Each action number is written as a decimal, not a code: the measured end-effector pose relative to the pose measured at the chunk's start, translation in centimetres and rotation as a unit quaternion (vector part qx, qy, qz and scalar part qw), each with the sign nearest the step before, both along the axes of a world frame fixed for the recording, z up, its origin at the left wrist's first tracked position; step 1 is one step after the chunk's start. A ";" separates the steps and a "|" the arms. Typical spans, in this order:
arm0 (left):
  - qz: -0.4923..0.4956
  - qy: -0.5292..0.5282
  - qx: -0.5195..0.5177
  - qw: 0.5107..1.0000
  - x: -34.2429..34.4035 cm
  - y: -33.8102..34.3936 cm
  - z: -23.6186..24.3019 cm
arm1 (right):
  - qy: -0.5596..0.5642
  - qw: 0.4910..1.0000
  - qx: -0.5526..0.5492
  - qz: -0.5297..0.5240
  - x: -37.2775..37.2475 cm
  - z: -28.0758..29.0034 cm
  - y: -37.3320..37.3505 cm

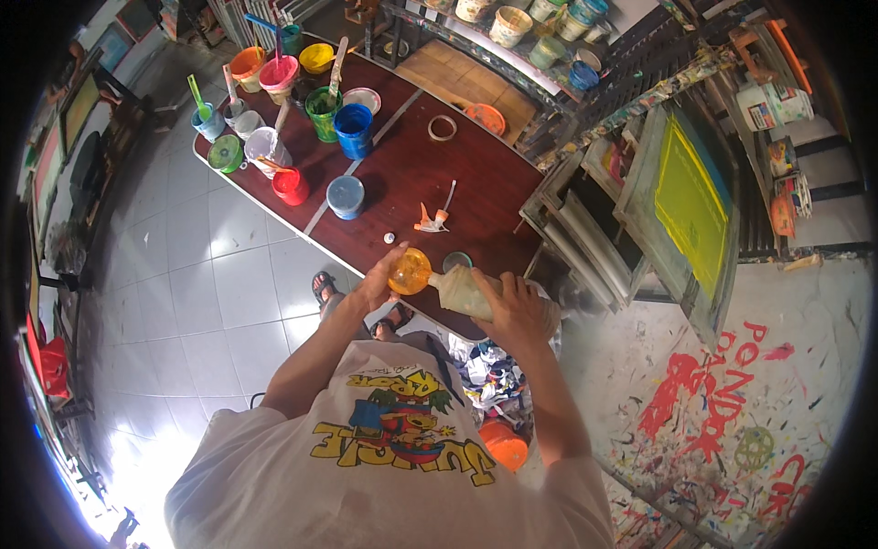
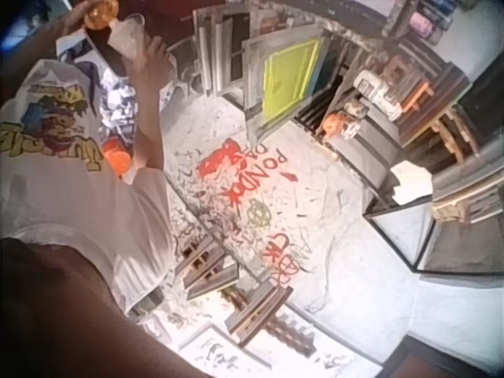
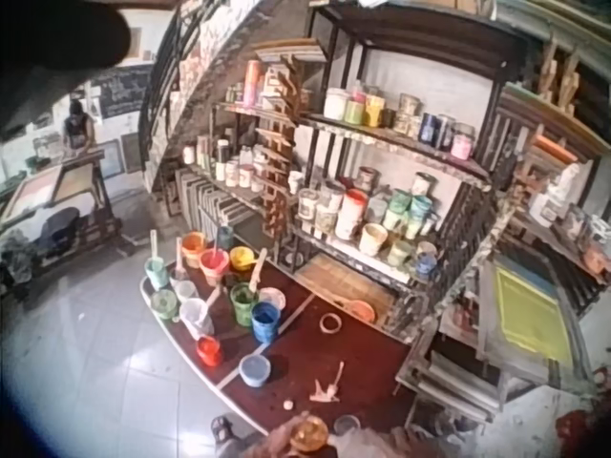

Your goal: The person pours liquid from a bottle into a cup, stirs yellow paint in a container with a spatula, and applies the paint to a screen printing frame. They also stir black paint in another container using a spatula.

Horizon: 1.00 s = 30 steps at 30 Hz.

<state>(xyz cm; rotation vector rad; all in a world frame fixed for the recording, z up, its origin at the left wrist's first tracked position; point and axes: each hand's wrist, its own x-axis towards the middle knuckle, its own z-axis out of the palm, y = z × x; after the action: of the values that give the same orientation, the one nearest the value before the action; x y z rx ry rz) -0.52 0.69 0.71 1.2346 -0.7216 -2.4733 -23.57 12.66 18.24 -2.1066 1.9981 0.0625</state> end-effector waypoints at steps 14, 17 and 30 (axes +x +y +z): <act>-0.023 -0.008 0.021 0.999 -0.1 -0.5 -0.8 | 0.006 1.000 0.005 -0.010 -0.1 -0.1 0.2; -0.025 -0.003 0.021 0.999 -0.1 -0.5 -0.9 | 0.008 1.000 0.000 -0.006 -0.1 0.0 0.1; -0.012 -0.009 0.006 1.000 -0.2 -0.3 -0.1 | 0.017 1.000 -0.002 0.003 -0.1 0.0 0.0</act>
<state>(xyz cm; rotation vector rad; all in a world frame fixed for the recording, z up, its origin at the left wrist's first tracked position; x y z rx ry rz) -0.70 0.37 0.64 1.2607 -0.7300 -2.4930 -23.62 12.67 18.26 -2.1276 2.0123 0.0957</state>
